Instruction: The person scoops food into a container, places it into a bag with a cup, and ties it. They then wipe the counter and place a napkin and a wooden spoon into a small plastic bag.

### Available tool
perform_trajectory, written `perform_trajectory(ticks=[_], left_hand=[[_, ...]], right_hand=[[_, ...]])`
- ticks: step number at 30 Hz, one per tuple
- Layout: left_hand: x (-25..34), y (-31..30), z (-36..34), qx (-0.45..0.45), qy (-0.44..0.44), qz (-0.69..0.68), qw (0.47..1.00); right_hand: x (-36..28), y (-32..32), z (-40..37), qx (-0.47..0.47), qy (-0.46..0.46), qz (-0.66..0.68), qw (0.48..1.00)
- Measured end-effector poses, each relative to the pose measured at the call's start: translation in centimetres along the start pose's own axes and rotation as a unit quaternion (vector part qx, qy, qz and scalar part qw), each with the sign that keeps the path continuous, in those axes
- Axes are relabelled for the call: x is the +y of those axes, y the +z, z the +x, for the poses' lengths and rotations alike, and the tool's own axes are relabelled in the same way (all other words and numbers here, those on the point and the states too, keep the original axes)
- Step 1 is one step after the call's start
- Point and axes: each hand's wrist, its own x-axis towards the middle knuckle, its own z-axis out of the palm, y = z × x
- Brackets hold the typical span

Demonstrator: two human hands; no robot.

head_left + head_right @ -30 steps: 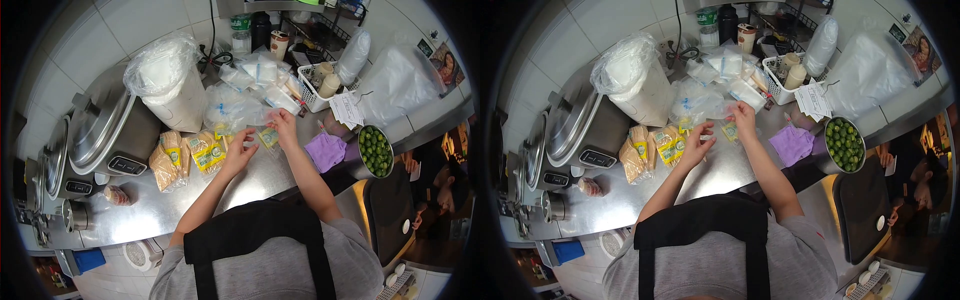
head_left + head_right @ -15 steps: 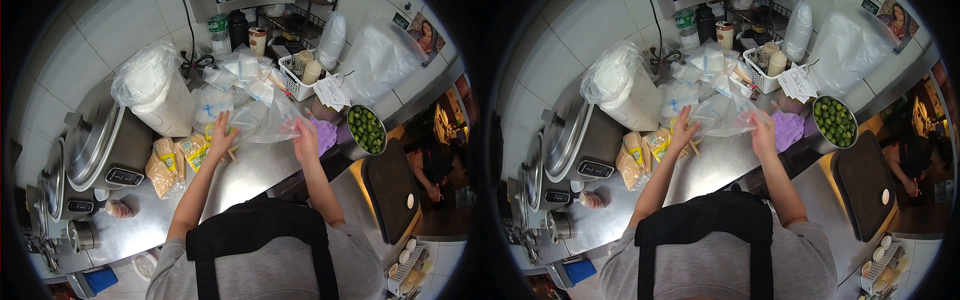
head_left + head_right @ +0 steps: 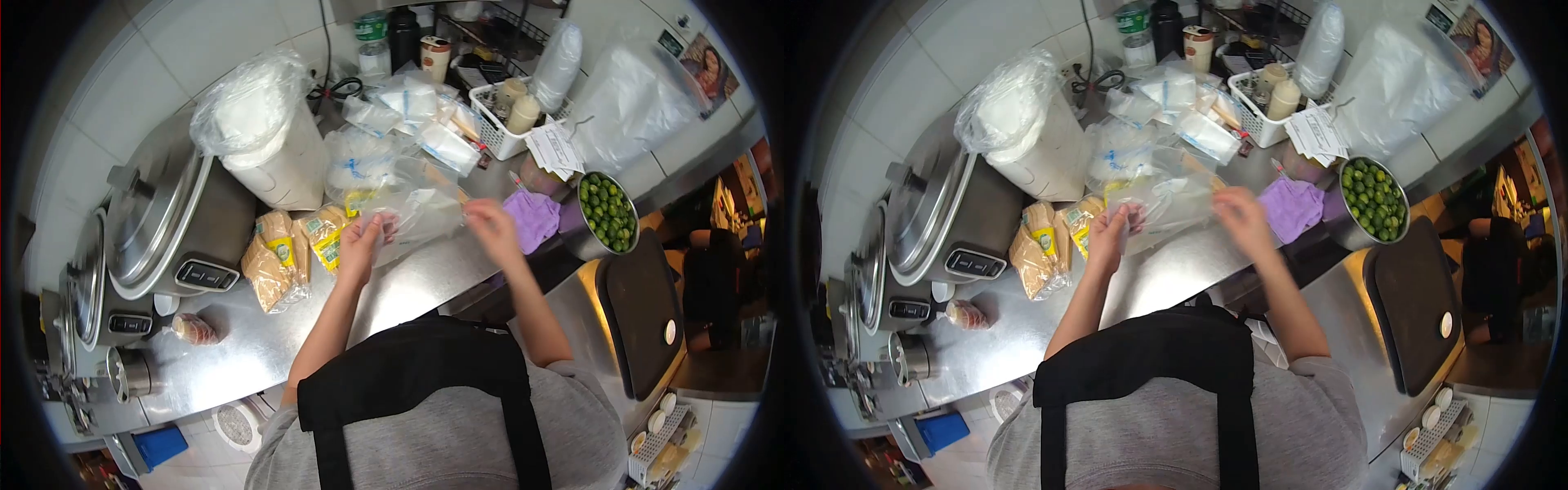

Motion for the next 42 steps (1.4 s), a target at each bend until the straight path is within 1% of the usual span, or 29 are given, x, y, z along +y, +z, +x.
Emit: perform_trajectory(ticks=[1, 2, 3, 5, 6, 8, 10, 12, 13, 15, 16, 17, 18, 19, 20, 22, 23, 25, 26, 27, 28, 30, 32, 34, 36, 38, 39, 40, 42], left_hand=[[0.6, -1.1, -0.2, 0.014, -0.053, -0.054, 0.997], [1.2, -2.1, -0.3, 0.027, -0.104, -0.110, 0.988], [1.7, -2.7, -0.5, 0.020, -0.102, -0.096, 0.990], [2.6, -3.2, -0.8, 0.024, -0.105, -0.103, 0.989], [2.8, -3.4, -0.9, 0.017, -0.113, -0.107, 0.988], [3.0, -3.5, -1.0, 0.006, -0.114, -0.101, 0.988], [3.4, -3.2, -1.2, -0.010, -0.116, -0.093, 0.989], [4.0, -2.7, -1.4, -0.037, -0.123, -0.067, 0.989], [4.1, -2.6, -1.3, -0.039, -0.123, -0.067, 0.989], [4.1, -2.3, -1.1, -0.096, -0.126, -0.054, 0.986], [4.2, -2.1, -1.0, -0.097, -0.129, -0.054, 0.985], [4.3, -1.9, -0.9, -0.139, -0.134, -0.018, 0.981], [4.4, -1.6, -0.9, -0.180, -0.139, 0.018, 0.974], [4.4, -1.4, -0.9, -0.182, -0.141, 0.019, 0.973], [4.5, -1.1, -0.9, -0.205, -0.128, 0.072, 0.968], [4.7, -1.3, -0.9, -0.224, -0.111, 0.127, 0.960], [4.8, -1.6, -1.0, -0.224, -0.110, 0.161, 0.955], [5.0, -2.1, -1.0, -0.219, -0.108, 0.192, 0.951], [5.0, -2.4, -1.2, -0.137, -0.028, 0.177, 0.974], [5.2, -2.5, -1.3, -0.054, 0.052, 0.160, 0.984], [5.6, -2.8, -1.6, -0.050, 0.052, 0.158, 0.985], [7.0, -3.2, -2.4, 0.106, 0.144, 0.112, 0.977], [7.5, -2.9, -3.4, 0.108, 0.162, 0.102, 0.976], [7.6, -1.3, -3.8, 0.022, 0.133, 0.177, 0.975], [6.6, -0.3, -3.2, 0.040, 0.125, 0.187, 0.973], [5.0, -0.6, -2.6, 0.052, 0.090, 0.048, 0.993], [5.5, -0.4, -2.9, 0.068, 0.104, 0.047, 0.991], [5.5, -0.6, -3.2, 0.065, 0.103, 0.048, 0.991], [6.0, -1.6, -4.0, 0.087, 0.103, 0.144, 0.980]], right_hand=[[2.8, -1.7, -0.1, 0.051, 0.003, -0.126, 0.991], [4.3, -3.0, -0.9, 0.079, -0.005, -0.329, 0.941], [5.6, -3.6, -1.8, 0.076, 0.076, -0.456, 0.884], [8.3, -4.1, -3.1, 0.066, 0.051, -0.523, 0.848], [9.2, -4.4, -3.2, 0.062, 0.046, -0.522, 0.850], [10.4, -4.8, -3.2, 0.057, 0.050, -0.479, 0.874], [9.7, -4.9, -2.1, 0.071, 0.079, -0.476, 0.873], [8.3, -5.1, -0.9, 0.036, 0.152, -0.471, 0.868], [7.0, -4.8, -0.2, 0.038, 0.153, -0.472, 0.867], [3.7, -3.5, 1.9, 0.113, -0.007, -0.306, 0.945], [1.0, -2.4, 3.2, 0.094, -0.045, -0.200, 0.974], [-2.2, -1.1, 4.3, 0.076, -0.081, -0.090, 0.990], [-5.4, -0.2, 5.0, -0.002, -0.080, -0.017, 0.997], [-7.7, 0.5, 5.6, -0.078, -0.080, 0.056, 0.992], [-8.8, 1.1, 6.1, -0.077, -0.079, 0.057, 0.992], [-9.9, 1.9, 7.1, -0.288, -0.107, -0.027, 0.951], [-9.7, 2.2, 7.4, -0.290, -0.110, -0.026, 0.950], [-9.1, 3.0, 7.7, -0.320, -0.008, -0.021, 0.947], [-8.9, 3.2, 7.7, -0.323, -0.010, -0.022, 0.946], [-8.7, 3.3, 7.4, -0.283, 0.022, 0.002, 0.959], [-8.5, 3.5, 7.1, -0.242, 0.054, 0.026, 0.969], [-7.9, 4.5, 6.5, -0.207, 0.028, 0.034, 0.977], [-8.0, 5.4, 5.8, -0.171, 0.003, 0.042, 0.984], [-9.0, 6.8, 4.7, -0.216, 0.102, 0.115, 0.964], [-9.7, 7.6, 3.8, -0.236, 0.081, 0.117, 0.961], [-8.7, 8.4, 3.5, -0.237, 0.024, 0.165, 0.957], [-7.6, 8.5, 3.5, -0.193, 0.088, 0.219, 0.952], [-7.1, 7.7, 3.9, -0.191, 0.089, 0.219, 0.953], [-6.3, 6.0, 4.8, -0.043, 0.169, 0.250, 0.952]])
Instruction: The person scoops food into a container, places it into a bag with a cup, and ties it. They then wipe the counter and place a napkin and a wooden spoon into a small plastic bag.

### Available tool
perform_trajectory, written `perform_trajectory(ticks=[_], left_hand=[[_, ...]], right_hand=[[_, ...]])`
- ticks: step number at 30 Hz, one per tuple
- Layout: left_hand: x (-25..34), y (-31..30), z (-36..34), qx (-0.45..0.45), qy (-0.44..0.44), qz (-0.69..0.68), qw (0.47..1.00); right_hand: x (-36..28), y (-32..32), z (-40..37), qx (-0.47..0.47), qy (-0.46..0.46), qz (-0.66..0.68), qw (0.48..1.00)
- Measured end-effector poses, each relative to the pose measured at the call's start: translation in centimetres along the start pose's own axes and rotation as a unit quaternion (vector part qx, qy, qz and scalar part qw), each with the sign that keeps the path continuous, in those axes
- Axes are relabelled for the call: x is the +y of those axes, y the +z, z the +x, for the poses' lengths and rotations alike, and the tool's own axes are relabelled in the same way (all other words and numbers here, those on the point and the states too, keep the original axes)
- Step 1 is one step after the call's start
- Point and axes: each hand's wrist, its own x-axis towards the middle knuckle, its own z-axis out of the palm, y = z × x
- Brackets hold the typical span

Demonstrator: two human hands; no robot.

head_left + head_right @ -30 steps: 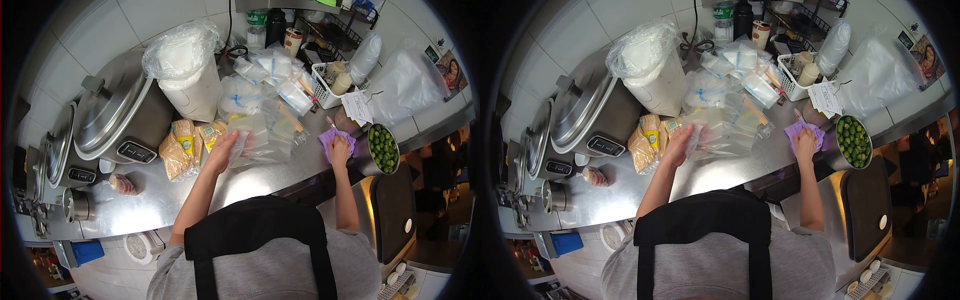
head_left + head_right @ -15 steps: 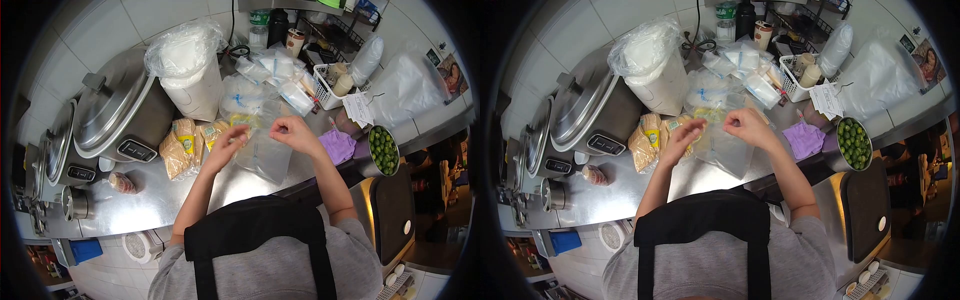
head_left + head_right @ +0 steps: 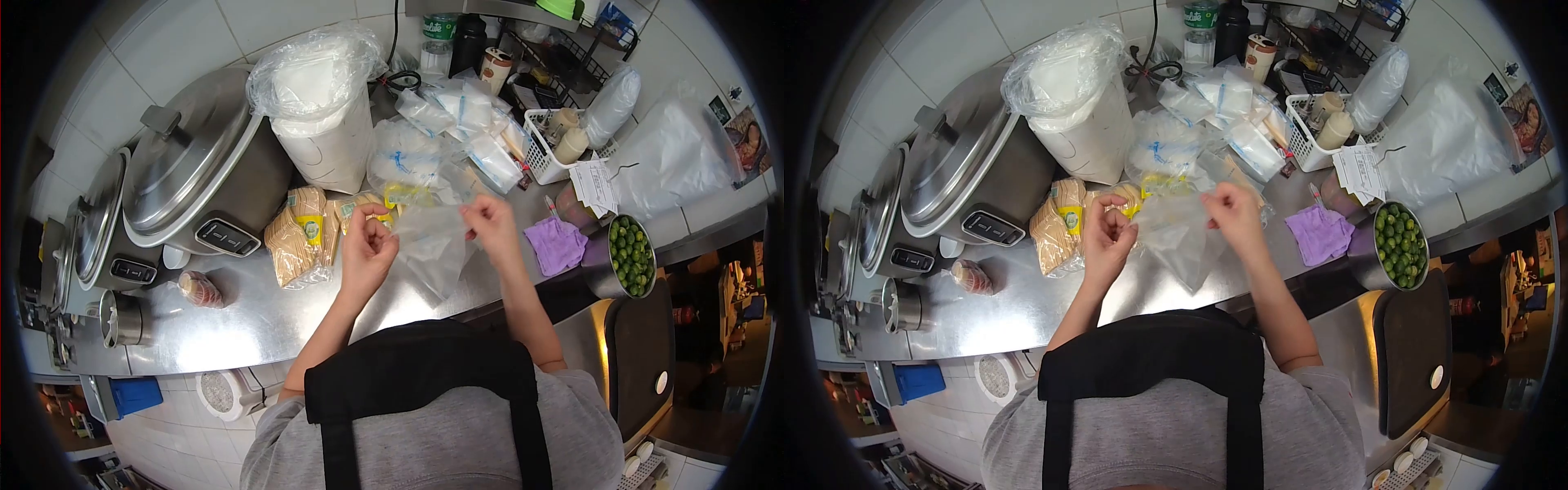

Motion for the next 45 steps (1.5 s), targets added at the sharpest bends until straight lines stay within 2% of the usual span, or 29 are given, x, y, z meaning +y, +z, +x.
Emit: perform_trajectory(ticks=[2, 4, 5, 7, 8, 10, 11, 13, 14, 16, 18, 19, 22, 23, 24, 25, 26, 28, 30, 33, 34, 35, 37, 39, 40, 41, 42, 43, 45], left_hand=[[0.9, -0.2, 0.0, -0.004, -0.037, 0.067, 0.997], [2.1, 0.4, 0.6, 0.044, 0.210, 0.264, 0.940], [3.1, 0.6, 0.8, 0.044, 0.210, 0.264, 0.940], [7.1, 1.1, 1.2, -0.058, 0.378, 0.434, 0.816], [7.1, 1.4, 1.6, -0.057, 0.376, 0.435, 0.816], [7.3, 1.8, 2.9, -0.131, 0.377, 0.507, 0.764], [7.2, 1.6, 3.7, -0.129, 0.378, 0.508, 0.763], [7.2, 0.8, 4.9, -0.070, 0.356, 0.421, 0.832], [7.5, 0.2, 5.2, -0.074, 0.356, 0.420, 0.832], [9.9, -0.8, 5.5, 0.055, 0.468, 0.406, 0.783], [10.5, -1.2, 4.6, 0.081, 0.471, 0.411, 0.776], [10.6, -1.4, 3.9, 0.110, 0.475, 0.418, 0.766], [7.5, -2.5, 1.8, 0.130, 0.429, 0.469, 0.761], [5.7, -3.1, 1.1, 0.110, 0.382, 0.445, 0.802], [4.3, -3.9, 0.3, 0.111, 0.381, 0.447, 0.801], [2.9, -4.6, -0.8, 0.100, 0.307, 0.448, 0.834], [1.8, -5.2, -1.8, 0.089, 0.229, 0.446, 0.861], [0.2, -6.0, -3.4, 0.088, 0.217, 0.434, 0.870], [0.0, -7.1, -4.6, 0.088, 0.205, 0.419, 0.880], [1.0, -10.9, -6.1, 0.276, 0.142, 0.328, 0.892], [1.8, -12.0, -6.5, 0.343, 0.098, 0.266, 0.896], [2.8, -12.6, -6.8, 0.384, 0.140, 0.252, 0.877], [3.5, -13.7, -7.8, 0.428, 0.178, 0.242, 0.852], [2.4, -14.8, -9.7, 0.370, 0.129, 0.424, 0.817], [3.5, -13.2, -9.7, 0.243, 0.116, 0.467, 0.842], [3.6, -12.0, -9.5, 0.200, 0.124, 0.498, 0.835], [3.7, -11.3, -9.5, 0.154, 0.132, 0.528, 0.825], [3.5, -11.0, -9.9, 0.161, 0.128, 0.531, 0.822], [2.9, -10.8, -10.5, 0.206, 0.069, 0.458, 0.862]], right_hand=[[-0.8, -0.7, 0.2, 0.004, -0.014, -0.041, 0.999], [-1.9, -0.6, 0.0, 0.006, -0.028, -0.083, 0.996], [-2.6, -0.1, -0.2, -0.006, -0.071, -0.156, 0.985], [-4.5, 1.2, -0.8, -0.020, -0.112, -0.227, 0.967], [-5.9, 1.8, -1.3, -0.041, -0.134, -0.254, 0.957], [-7.9, 2.3, -1.9, -0.063, -0.158, -0.279, 0.945], [-8.6, 2.4, -2.0, -0.049, -0.208, -0.309, 0.927], [-9.6, 2.2, -2.2, -0.031, -0.255, -0.337, 0.906], [-10.1, 2.1, -1.9, 0.007, -0.297, -0.337, 0.894], [-10.9, 1.7, -1.6, 0.047, -0.334, -0.336, 0.879], [-11.4, 1.6, -1.4, 0.094, -0.439, -0.304, 0.840], [-11.2, 1.8, -1.5, 0.093, -0.438, -0.303, 0.841], [-8.9, 2.3, -1.5, 0.052, -0.461, -0.310, 0.830], [-7.1, 2.5, -1.1, 0.022, -0.436, -0.312, 0.844], [-5.1, 2.7, -0.6, -0.008, -0.411, -0.313, 0.856], [-2.5, 2.9, -0.1, -0.011, -0.411, -0.312, 0.856], [0.6, 3.0, 0.5, 0.021, -0.385, -0.389, 0.837], [5.4, 3.0, 1.1, 0.050, -0.357, -0.463, 0.810], [8.2, 2.4, 0.8, -0.089, -0.154, -0.473, 0.863], [8.4, 1.1, 2.1, -0.160, -0.098, -0.512, 0.838], [9.2, 0.1, 3.2, -0.158, -0.100, -0.418, 0.889], [9.8, -1.1, 4.6, -0.155, -0.100, -0.317, 0.930], [4.8, -3.3, 7.7, -0.162, 0.107, -0.161, 0.968], [3.0, -5.5, 11.3, 0.009, 0.038, 0.018, 0.999], [2.4, -6.6, 13.6, 0.082, -0.067, 0.026, 0.994], [2.3, -8.3, 16.3, 0.123, -0.171, 0.008, 0.977], [0.7, -9.2, 17.7, 0.173, -0.236, -0.105, 0.950], [0.0, -9.0, 19.2, 0.195, -0.306, -0.071, 0.929], [0.1, -8.8, 21.4, 0.207, -0.337, -0.213, 0.893]])
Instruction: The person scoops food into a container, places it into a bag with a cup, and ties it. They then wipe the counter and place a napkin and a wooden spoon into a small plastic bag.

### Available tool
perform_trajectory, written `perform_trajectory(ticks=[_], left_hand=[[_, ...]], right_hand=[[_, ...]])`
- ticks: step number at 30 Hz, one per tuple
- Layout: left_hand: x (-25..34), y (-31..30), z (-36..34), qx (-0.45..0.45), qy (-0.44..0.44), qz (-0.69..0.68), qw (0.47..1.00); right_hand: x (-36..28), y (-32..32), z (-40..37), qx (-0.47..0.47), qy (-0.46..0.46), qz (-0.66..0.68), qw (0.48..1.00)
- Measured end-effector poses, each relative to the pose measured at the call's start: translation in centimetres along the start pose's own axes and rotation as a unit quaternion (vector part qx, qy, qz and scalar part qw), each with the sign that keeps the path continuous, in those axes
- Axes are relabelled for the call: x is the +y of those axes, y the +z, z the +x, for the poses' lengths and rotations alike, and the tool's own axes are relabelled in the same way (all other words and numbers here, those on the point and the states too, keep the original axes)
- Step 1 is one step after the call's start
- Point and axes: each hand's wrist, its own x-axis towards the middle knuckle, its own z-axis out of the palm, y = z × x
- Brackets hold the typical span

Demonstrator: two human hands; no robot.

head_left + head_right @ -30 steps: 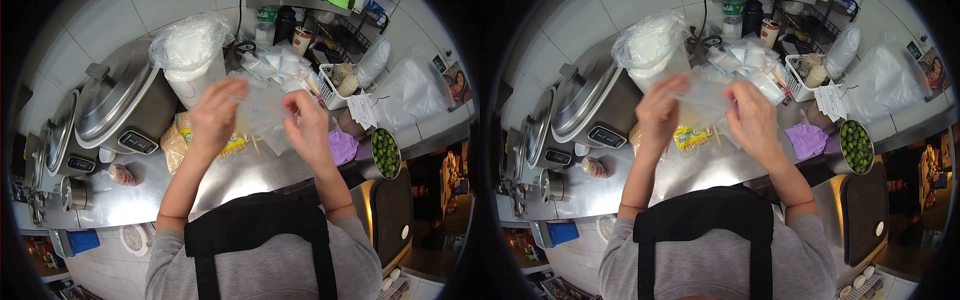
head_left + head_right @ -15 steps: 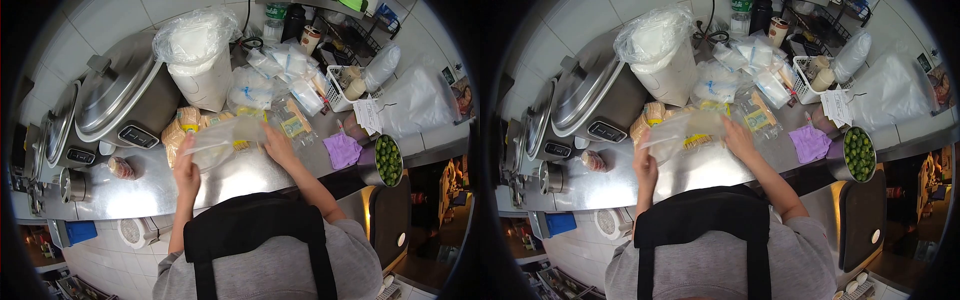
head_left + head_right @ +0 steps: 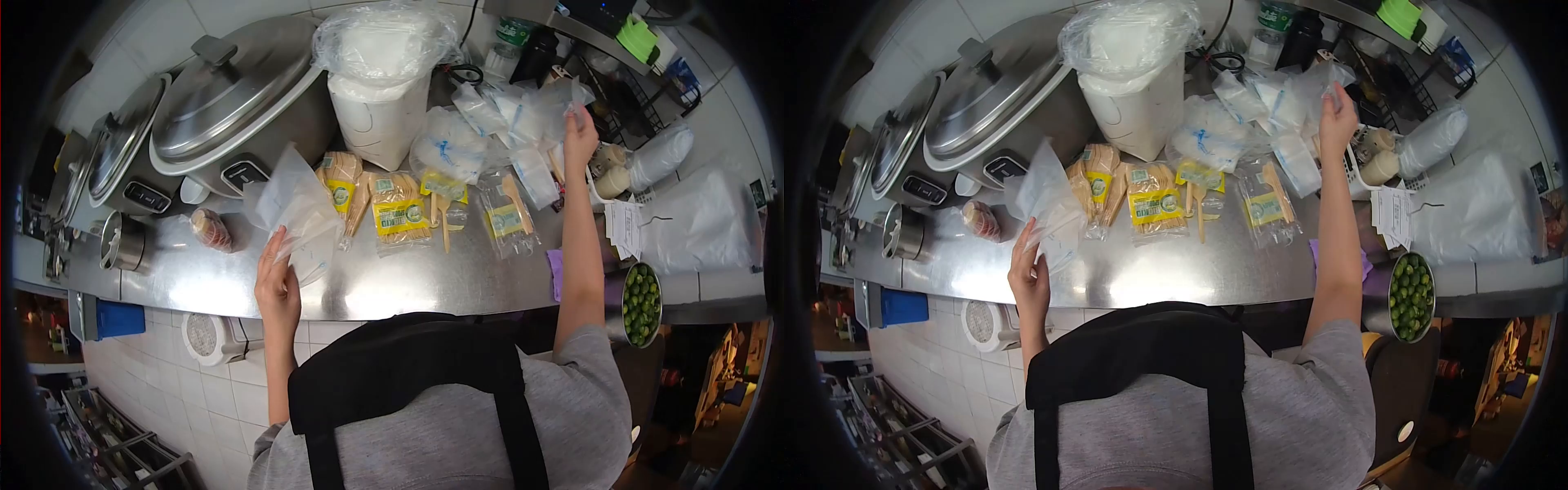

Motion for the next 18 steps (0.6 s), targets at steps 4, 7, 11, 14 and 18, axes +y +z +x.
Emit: perform_trajectory(ticks=[4, 7, 11, 14, 18], left_hand=[[0.6, 0.7, -1.4, -0.003, -0.051, -0.029, 0.998], [0.6, 1.8, -2.3, -0.039, -0.040, -0.040, 0.998], [0.9, 4.8, -3.5, -0.075, -0.025, -0.066, 0.995], [1.4, 7.4, -4.0, -0.133, 0.019, -0.069, 0.988], [1.9, 9.4, -4.3, -0.247, 0.060, -0.047, 0.966]], right_hand=[[2.5, 1.9, -0.8, -0.258, -0.035, -0.272, 0.927], [-0.1, 2.3, -2.3, -0.280, 0.001, -0.451, 0.848], [-2.3, 2.3, -5.0, -0.141, -0.177, -0.286, 0.931], [-4.1, 3.0, -7.3, -0.169, -0.116, -0.205, 0.957], [-6.2, 5.5, -8.7, -0.270, -0.012, -0.149, 0.951]])
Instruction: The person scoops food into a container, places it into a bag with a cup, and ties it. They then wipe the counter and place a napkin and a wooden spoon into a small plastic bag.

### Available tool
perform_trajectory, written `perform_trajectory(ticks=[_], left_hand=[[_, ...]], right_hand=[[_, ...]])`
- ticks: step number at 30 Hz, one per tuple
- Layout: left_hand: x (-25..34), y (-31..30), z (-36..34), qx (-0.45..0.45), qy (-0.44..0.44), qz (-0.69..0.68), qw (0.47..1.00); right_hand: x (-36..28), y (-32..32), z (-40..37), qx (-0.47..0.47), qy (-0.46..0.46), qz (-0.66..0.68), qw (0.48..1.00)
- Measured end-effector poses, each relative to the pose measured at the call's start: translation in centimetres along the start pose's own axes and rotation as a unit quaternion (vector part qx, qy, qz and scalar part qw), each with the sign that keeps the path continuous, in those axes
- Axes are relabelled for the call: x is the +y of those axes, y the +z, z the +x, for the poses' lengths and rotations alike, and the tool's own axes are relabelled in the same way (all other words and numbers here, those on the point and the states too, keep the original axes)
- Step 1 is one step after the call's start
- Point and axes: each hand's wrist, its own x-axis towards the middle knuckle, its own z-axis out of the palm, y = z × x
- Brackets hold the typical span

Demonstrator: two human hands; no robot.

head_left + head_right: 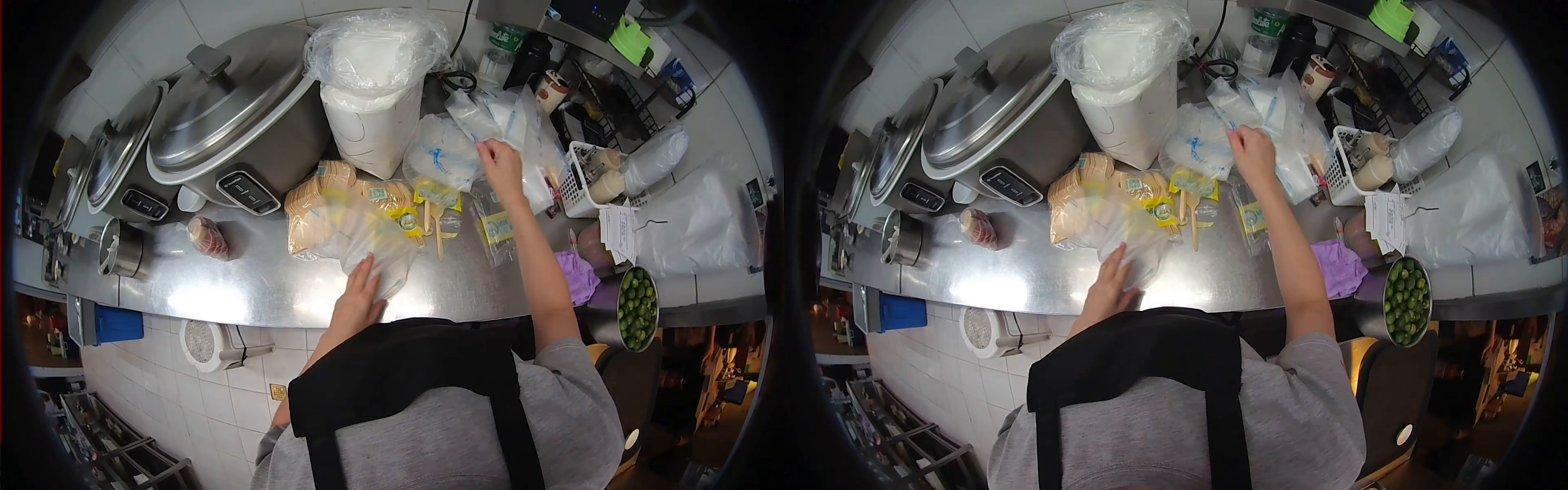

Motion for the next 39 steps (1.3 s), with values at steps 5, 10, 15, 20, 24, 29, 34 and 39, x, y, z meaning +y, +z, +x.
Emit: perform_trajectory(ticks=[5, 10, 15, 20, 24, 29, 34, 39], left_hand=[[0.5, -0.4, 0.3, -0.106, 0.048, -0.015, 0.993], [0.6, -2.5, -0.3, -0.050, 0.028, -0.042, 0.997], [0.5, -3.6, -1.1, 0.013, -0.006, -0.056, 0.998], [0.3, -4.0, -1.9, 0.067, -0.009, -0.055, 0.996], [-0.1, -4.1, -2.4, 0.081, -0.014, -0.052, 0.995], [-0.7, -3.5, -2.2, 0.099, 0.005, -0.065, 0.993], [-0.8, -3.1, -2.8, 0.125, 0.016, -0.054, 0.990], [-0.2, -3.7, -5.1, 0.149, -0.004, -0.043, 0.988]], right_hand=[[-7.0, -0.4, 3.0, 0.009, 0.034, 0.243, 0.969], [-14.3, -3.3, 9.3, 0.184, -0.316, 0.113, 0.924], [-17.8, -0.7, 13.8, 0.105, -0.384, -0.082, 0.914], [-17.9, 0.9, 15.1, 0.113, -0.359, -0.141, 0.916], [-17.6, 1.0, 15.0, 0.118, -0.385, -0.143, 0.904], [-16.7, 2.2, 15.5, 0.163, -0.432, -0.165, 0.871], [-15.8, 3.0, 17.0, 0.125, -0.431, -0.133, 0.883], [-16.1, 2.4, 16.5, 0.073, -0.402, -0.211, 0.888]])
